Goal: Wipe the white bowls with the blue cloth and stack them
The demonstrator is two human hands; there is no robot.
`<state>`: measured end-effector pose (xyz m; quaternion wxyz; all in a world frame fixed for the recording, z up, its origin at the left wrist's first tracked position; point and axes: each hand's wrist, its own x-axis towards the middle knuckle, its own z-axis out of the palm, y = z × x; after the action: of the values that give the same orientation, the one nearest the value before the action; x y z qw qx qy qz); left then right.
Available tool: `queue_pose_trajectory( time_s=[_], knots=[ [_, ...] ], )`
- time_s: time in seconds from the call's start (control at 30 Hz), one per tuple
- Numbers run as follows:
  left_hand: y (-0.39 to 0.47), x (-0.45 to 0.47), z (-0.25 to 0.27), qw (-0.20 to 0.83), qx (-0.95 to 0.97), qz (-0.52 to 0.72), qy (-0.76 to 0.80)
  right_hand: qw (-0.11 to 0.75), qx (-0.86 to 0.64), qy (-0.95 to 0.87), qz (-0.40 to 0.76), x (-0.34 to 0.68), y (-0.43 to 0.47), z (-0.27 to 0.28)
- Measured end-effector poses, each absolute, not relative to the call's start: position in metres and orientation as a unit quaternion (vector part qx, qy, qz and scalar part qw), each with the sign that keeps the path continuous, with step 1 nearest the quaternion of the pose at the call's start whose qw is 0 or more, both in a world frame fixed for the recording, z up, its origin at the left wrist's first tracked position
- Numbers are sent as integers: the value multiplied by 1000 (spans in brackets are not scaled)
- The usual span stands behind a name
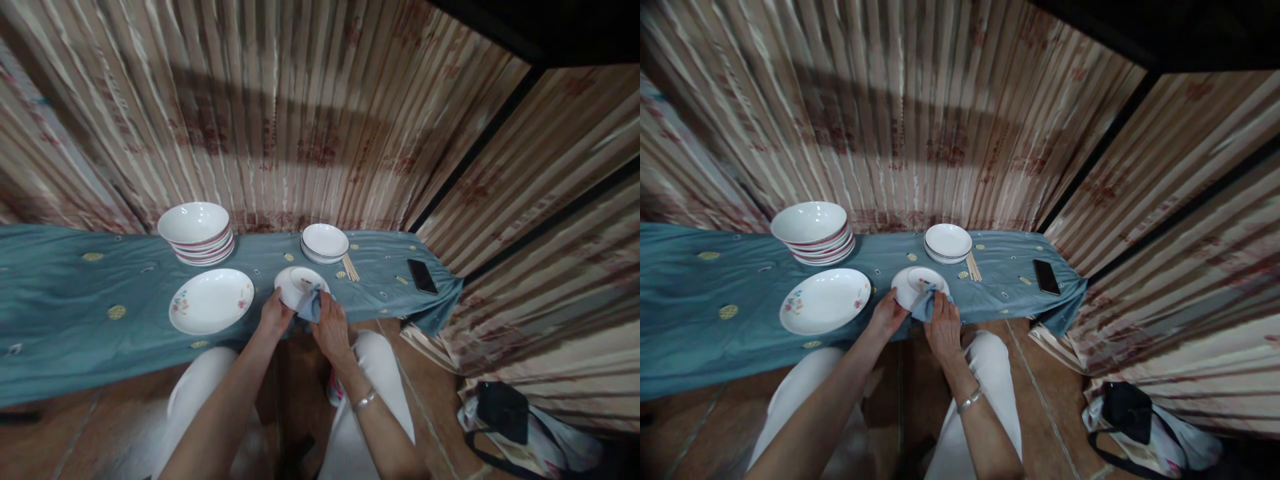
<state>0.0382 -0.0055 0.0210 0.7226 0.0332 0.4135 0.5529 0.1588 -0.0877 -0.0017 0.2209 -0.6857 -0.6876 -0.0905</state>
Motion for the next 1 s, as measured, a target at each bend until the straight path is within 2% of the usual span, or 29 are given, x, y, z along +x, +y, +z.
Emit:
queue_pose_trajectory(
  time_s=[0.27, 0.57, 0.8, 1.0],
  knots=[
    [-10, 40, 29, 719, 28, 556, 417, 134, -682, -712, -97, 169, -91, 23],
    [-13, 49, 48, 732, 27, 552, 399, 58, -651, -737, -172, 176, -76, 27],
    [-18, 44, 51, 766, 94, 536, 342, 49, -652, -734, -185, 195, -56, 50],
    [-18, 37, 39, 745, 107, 522, 402, 20, -693, -708, -137, 209, -41, 86]
  ],
)
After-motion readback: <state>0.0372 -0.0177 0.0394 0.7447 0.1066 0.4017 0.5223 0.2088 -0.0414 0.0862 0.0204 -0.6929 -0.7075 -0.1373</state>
